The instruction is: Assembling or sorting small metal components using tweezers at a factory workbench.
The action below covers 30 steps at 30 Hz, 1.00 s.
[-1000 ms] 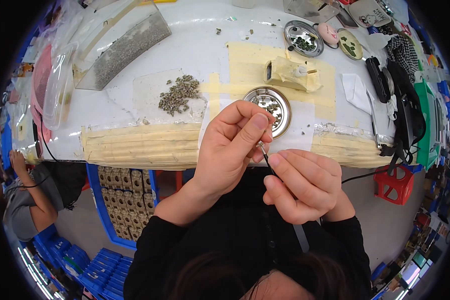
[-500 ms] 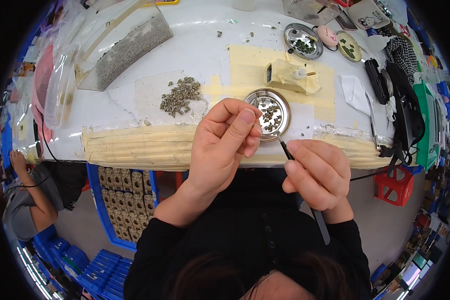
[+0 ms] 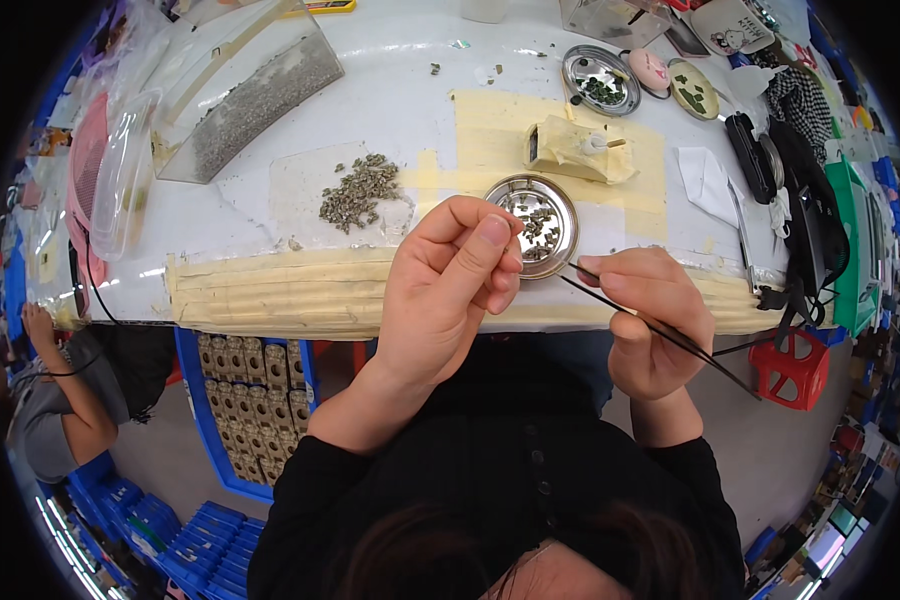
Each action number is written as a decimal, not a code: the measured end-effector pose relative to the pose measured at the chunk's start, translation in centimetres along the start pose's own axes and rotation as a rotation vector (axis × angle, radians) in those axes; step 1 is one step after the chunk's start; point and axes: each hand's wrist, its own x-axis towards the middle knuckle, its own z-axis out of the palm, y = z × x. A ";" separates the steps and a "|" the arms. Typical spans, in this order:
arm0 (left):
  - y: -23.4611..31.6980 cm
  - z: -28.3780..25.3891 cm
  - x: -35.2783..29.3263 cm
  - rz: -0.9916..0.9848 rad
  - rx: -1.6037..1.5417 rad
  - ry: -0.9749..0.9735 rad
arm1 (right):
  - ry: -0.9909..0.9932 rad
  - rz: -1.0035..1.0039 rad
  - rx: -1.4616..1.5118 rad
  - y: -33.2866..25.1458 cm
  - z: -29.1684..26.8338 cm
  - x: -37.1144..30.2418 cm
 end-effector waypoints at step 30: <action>-0.3 0.9 -0.6 0.015 0.109 -0.007 | 0.107 0.365 0.546 -0.3 1.6 0.2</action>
